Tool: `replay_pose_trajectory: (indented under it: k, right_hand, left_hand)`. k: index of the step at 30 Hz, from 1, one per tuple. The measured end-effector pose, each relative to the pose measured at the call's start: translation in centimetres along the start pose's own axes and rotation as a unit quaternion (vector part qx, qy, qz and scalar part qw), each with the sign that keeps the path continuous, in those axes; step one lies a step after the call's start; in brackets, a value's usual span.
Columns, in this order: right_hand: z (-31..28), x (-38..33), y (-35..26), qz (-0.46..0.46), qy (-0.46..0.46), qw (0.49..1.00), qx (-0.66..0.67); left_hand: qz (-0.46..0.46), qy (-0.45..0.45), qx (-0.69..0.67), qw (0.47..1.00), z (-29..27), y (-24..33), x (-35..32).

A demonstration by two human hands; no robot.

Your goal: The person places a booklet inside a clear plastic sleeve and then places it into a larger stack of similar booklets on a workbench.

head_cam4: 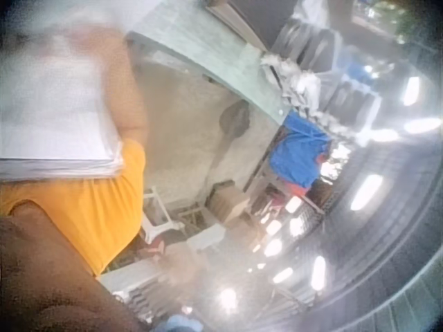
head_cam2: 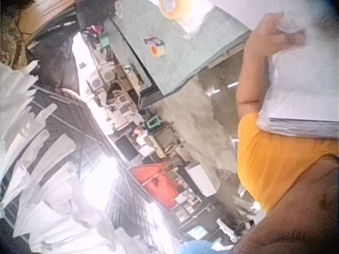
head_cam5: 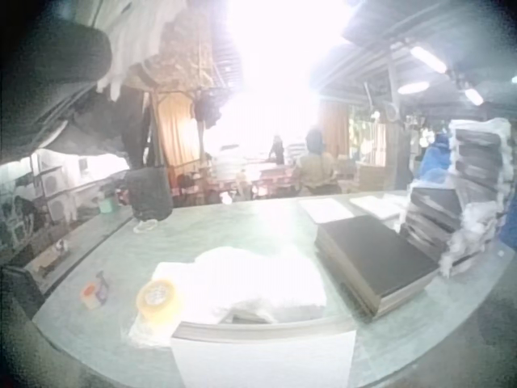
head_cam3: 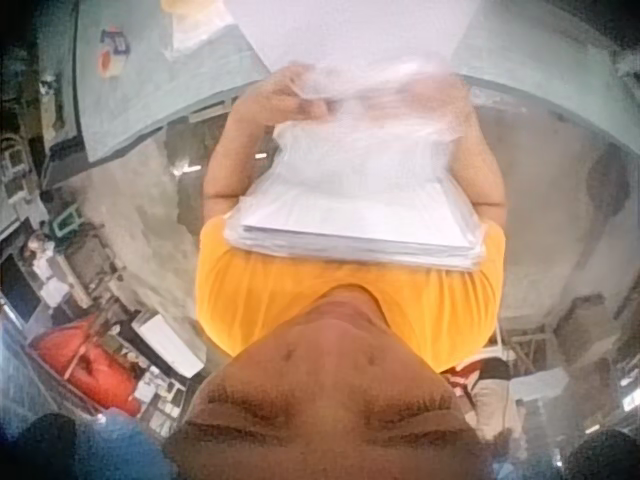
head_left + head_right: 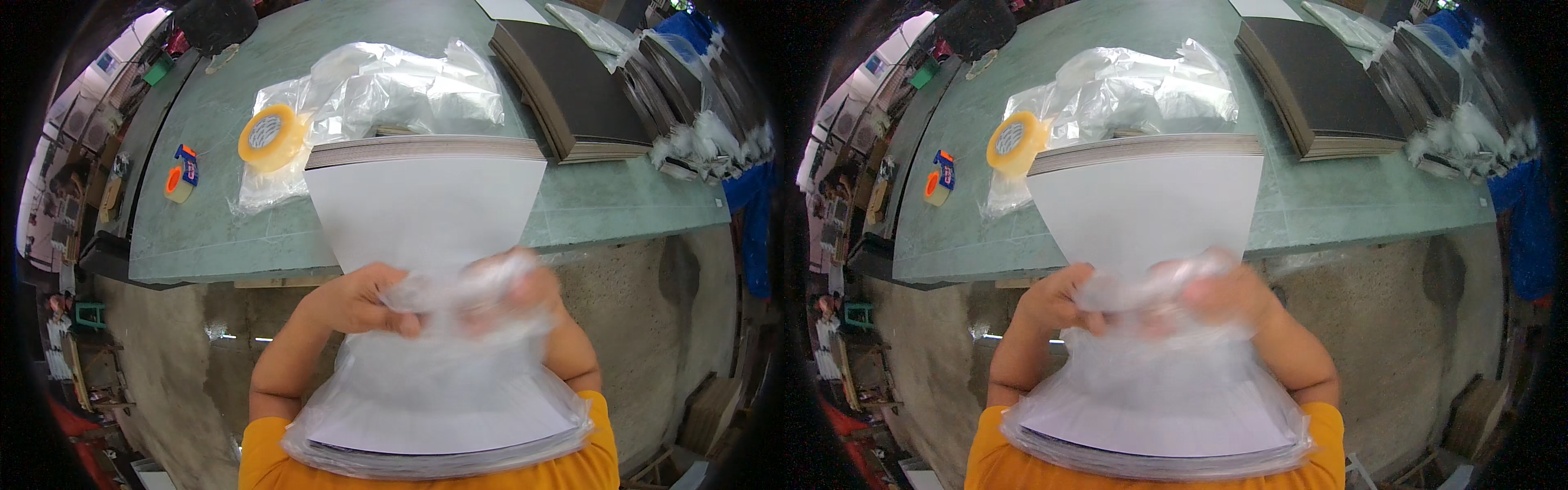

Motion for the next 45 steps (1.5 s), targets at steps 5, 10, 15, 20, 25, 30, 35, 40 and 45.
replay_pose_trajectory:
  k: [5, 10, 15, 20, 25, 30, 35, 40, 45]
  right_hand:
    - [-0.2, 1.1, -0.8, 0.258, -0.244, 0.839, -0.413]
    - [-3.4, -3.8, 1.7, 0.195, -0.116, 0.565, -0.793]
    - [-1.5, -4.3, -2.6, 0.168, 0.081, 0.563, -0.805]
    - [-4.3, -5.7, -8.3, -0.26, 0.512, 0.601, -0.555]
    - [-2.1, -2.9, -5.7, -0.258, 0.435, 0.465, -0.727]
    - [-3.3, -3.2, -6.2, -0.209, 0.466, 0.415, -0.753]
    - [-2.1, -7.7, -6.0, -0.282, 0.413, 0.64, -0.583]
    - [-6.1, -10.7, -3.9, -0.18, 0.246, 0.938, -0.167]
    - [-12.2, -8.5, 10.6, 0.001, 0.435, 0.899, -0.052]
  left_hand:
    - [-0.002, 0.044, -0.127, 0.991, -0.8, 0.6, -2.9]
    - [-0.04, -0.14, 0.393, 0.908, -0.2, 2.6, -2.1]
    - [-0.241, -0.234, 0.695, 0.636, -0.1, -6.3, -4.0]
    - [-0.115, 0.167, 0.364, 0.909, -2.2, 0.9, -3.4]
    - [0.065, 0.564, 0.515, 0.643, -8.0, 3.2, -3.1]
    - [0.076, 0.426, 0.652, 0.623, -6.0, 2.5, -2.2]
    - [0.168, 0.376, 0.558, 0.72, -5.3, 3.4, -5.1]
    - [0.113, 0.162, -0.007, 0.98, -7.6, -0.5, -9.0]
    - [-0.211, 0.162, 0.026, 0.964, -8.7, -15.1, -10.6]
Point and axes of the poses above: each hand's wrist, its own x-axis towards the middle knuckle, its own z-axis out of the palm, y = z × x, the point moved 1 cm from there along x, towards the middle knuckle, and after that the axes turned 2 degrees about y, right-handed, at the moved point
